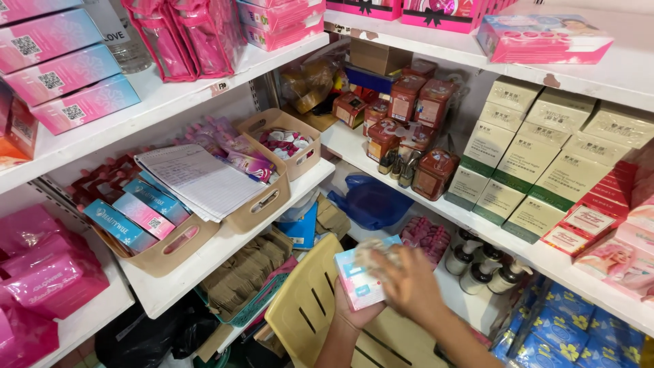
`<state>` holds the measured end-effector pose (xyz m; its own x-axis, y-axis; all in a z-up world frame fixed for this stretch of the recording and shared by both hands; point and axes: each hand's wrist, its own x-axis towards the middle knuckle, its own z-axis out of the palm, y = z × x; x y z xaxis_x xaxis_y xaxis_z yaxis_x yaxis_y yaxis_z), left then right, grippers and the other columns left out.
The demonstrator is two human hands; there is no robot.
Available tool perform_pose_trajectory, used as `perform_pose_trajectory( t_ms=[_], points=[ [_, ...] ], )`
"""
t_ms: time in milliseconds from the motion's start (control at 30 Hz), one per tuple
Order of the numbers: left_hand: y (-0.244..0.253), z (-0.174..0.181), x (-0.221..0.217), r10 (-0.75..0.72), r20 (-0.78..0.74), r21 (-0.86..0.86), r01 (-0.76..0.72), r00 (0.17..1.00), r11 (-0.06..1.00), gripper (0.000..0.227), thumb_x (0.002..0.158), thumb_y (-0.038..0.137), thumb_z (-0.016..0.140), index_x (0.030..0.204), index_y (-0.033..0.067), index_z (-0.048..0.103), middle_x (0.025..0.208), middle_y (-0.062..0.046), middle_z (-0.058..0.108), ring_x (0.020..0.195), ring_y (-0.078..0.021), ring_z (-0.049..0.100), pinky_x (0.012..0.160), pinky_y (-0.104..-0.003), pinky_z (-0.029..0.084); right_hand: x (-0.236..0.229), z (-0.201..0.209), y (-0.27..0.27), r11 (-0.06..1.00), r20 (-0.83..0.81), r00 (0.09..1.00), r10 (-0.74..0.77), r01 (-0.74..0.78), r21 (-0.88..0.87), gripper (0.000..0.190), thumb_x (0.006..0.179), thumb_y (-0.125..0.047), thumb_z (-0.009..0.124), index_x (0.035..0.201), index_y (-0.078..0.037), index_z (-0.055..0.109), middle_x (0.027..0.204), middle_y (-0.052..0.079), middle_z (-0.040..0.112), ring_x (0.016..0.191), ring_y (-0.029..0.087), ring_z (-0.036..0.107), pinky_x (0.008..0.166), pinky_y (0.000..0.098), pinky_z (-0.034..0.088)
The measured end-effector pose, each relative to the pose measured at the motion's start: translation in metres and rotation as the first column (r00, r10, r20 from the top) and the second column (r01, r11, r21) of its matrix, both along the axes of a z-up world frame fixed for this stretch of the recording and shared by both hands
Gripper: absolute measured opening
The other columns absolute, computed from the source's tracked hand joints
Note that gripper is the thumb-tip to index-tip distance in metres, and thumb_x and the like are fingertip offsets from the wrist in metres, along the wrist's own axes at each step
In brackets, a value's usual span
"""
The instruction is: The person wipes the surface of a white shelf with a cloth and then stacks pink boxes on it. They also pick up a notepad and a pen, write on the notepad, and then wipe and stack more boxes on the shelf.
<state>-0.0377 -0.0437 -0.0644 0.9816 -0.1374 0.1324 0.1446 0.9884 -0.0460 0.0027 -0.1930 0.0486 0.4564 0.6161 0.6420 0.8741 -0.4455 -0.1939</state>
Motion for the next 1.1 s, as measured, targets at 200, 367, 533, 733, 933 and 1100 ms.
perform_pose_trajectory(
  t_ms=[200,367,533,733,933,1100],
  points=[
    [0.002,0.07,-0.025,-0.011,-0.098,0.004,0.011,0.995,1.0,0.079,0.092,0.058,0.04,0.152,0.0059,0.046,0.156,-0.022,0.047,0.143,-0.0471,0.042,0.118,-0.067,0.025,0.06,-0.003,-0.054,0.92,0.002,0.931,-0.364,0.36,-0.156,0.045,0.087,-0.03,0.069,0.13,-0.02,0.07,0.119,0.018,0.062,0.104,0.036,0.056,0.086,0.0446,0.052],
    [0.011,0.041,-0.005,0.012,0.028,0.08,-0.014,1.0,0.997,0.083,0.089,0.061,0.043,0.153,0.0087,0.043,0.158,-0.02,0.044,0.145,-0.0466,0.039,0.119,-0.067,0.023,0.03,0.032,-0.032,0.945,-0.009,0.948,-0.318,0.318,0.079,0.044,0.088,-0.029,0.07,0.13,-0.019,0.069,0.122,0.019,0.061,0.108,0.037,0.055,0.09,0.0464,0.051],
    [0.008,-0.026,0.023,0.047,0.063,0.029,-0.049,0.997,0.998,0.074,0.098,0.055,0.046,0.155,0.0076,0.044,0.157,-0.019,0.045,0.143,-0.041,0.044,0.122,-0.06,0.027,-0.025,0.04,0.016,0.996,0.119,0.993,0.01,-0.021,0.088,0.051,0.078,-0.029,0.077,0.128,-0.018,0.069,0.117,0.015,0.06,0.102,0.035,0.054,0.086,0.0469,0.047],
    [0.005,-0.046,0.016,0.139,0.27,0.236,-0.206,0.953,0.95,0.068,0.088,0.039,0.053,0.151,0.0144,0.049,0.15,-0.008,0.055,0.139,-0.0278,0.054,0.123,-0.047,0.036,-0.03,0.024,0.019,0.972,0.075,0.969,0.236,-0.236,-0.016,0.054,0.079,-0.028,0.079,0.131,-0.017,0.07,0.119,0.012,0.06,0.106,0.034,0.056,0.088,0.0438,0.049],
    [0.008,0.061,0.0,-0.008,-0.048,0.007,0.008,0.999,1.0,0.071,0.098,0.054,0.041,0.15,0.0065,0.048,0.15,-0.02,0.053,0.136,-0.0424,0.052,0.119,-0.062,0.032,0.051,-0.003,-0.028,0.986,0.084,0.984,-0.159,0.162,-0.035,0.037,0.081,-0.029,0.076,0.118,-0.025,0.073,0.118,0.018,0.063,0.099,0.035,0.057,0.083,0.0435,0.05],
    [0.007,0.091,0.003,0.036,-0.092,0.063,-0.03,0.995,0.998,0.08,0.09,0.063,0.037,0.144,0.0059,0.052,0.148,-0.022,0.053,0.135,-0.0482,0.049,0.113,-0.067,0.031,0.033,0.04,-0.038,0.959,-0.018,0.959,-0.284,0.284,0.01,0.061,0.076,-0.021,0.076,0.136,-0.021,0.067,0.115,0.019,0.062,0.101,0.036,0.055,0.087,0.0446,0.049]
  ],
)
